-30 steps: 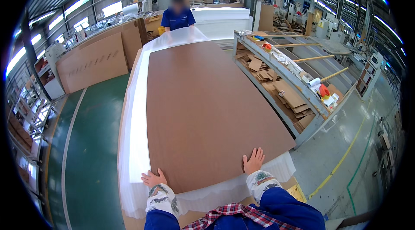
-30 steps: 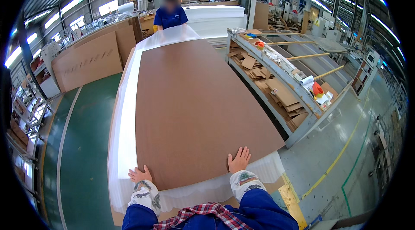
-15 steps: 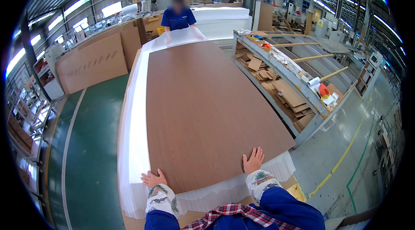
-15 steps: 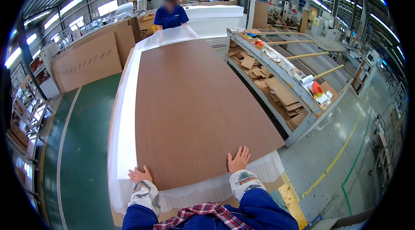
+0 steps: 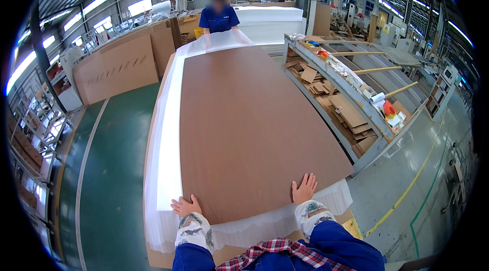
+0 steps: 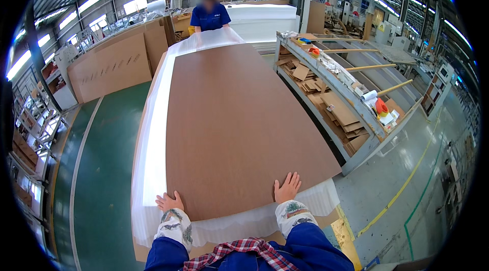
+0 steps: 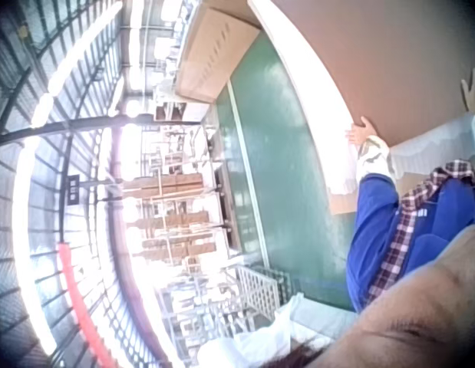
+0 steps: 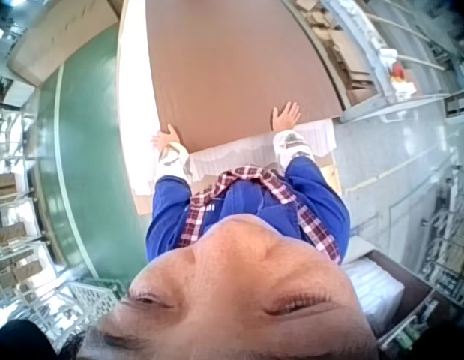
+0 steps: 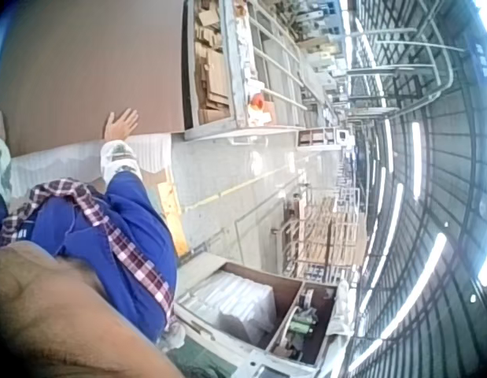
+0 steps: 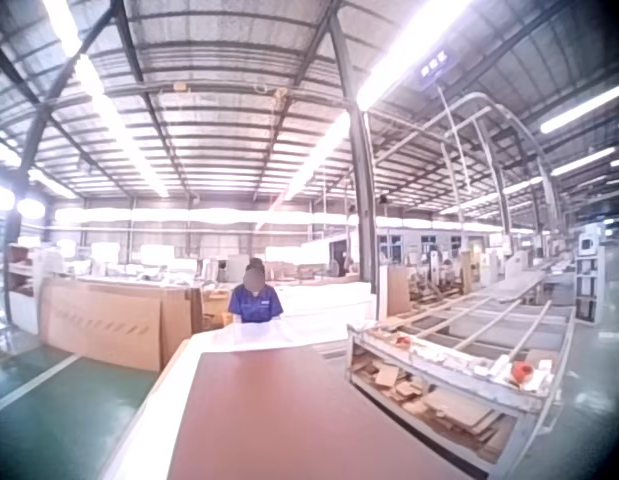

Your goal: The person applies adhesive to the edge of a large board, then aligns and presses a white sheet onto it. They smooth the surface and place additional white foam pieces on top, working with another person to position the materials.

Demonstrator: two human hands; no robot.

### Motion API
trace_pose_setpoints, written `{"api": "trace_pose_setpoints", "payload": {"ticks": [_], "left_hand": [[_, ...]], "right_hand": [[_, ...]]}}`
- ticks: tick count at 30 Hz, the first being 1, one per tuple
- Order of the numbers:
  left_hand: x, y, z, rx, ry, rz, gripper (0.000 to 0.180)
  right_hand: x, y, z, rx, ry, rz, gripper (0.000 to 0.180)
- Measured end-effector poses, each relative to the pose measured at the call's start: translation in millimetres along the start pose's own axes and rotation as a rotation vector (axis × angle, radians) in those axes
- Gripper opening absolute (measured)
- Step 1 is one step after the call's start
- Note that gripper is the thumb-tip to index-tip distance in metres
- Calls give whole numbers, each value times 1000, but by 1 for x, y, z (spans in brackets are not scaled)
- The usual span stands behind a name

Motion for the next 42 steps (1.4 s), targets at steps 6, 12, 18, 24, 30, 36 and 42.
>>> {"api": "trace_pose_setpoints", "payload": {"ticks": [6,12,18,24,30,36,42], "left_hand": [[-1,0,1,2,6,0,58],[0,0,0,11,15,17,58],[0,0,0,15,23,21,59],[-2,0,1,12,28,12,58],[-1,0,0,10,25,0,57],[0,0,0,16,23,2,58],[-2,1,1,23,11,20,58]], "right_hand": [[0,0,0,-4,-8,5,67],[-1,0,0,-3,-1,3,66],[1,1,1,-5,3,5,66],[2,1,1,-8,-4,-3,65],[2,1,1,-7,-7,-3,65],[2,0,1,-9,1,-2,65],[0,1,1,-10,9,7,67]]}}
Point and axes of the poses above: each hand's wrist, its own y-axis towards the middle knuckle, its own x-axis out of the back of the hand, z = x × y, the point moved 10 cm from there along y, towards the middle knuckle, and after that the axes turned 4 degrees about x, right-handed, at the moved point
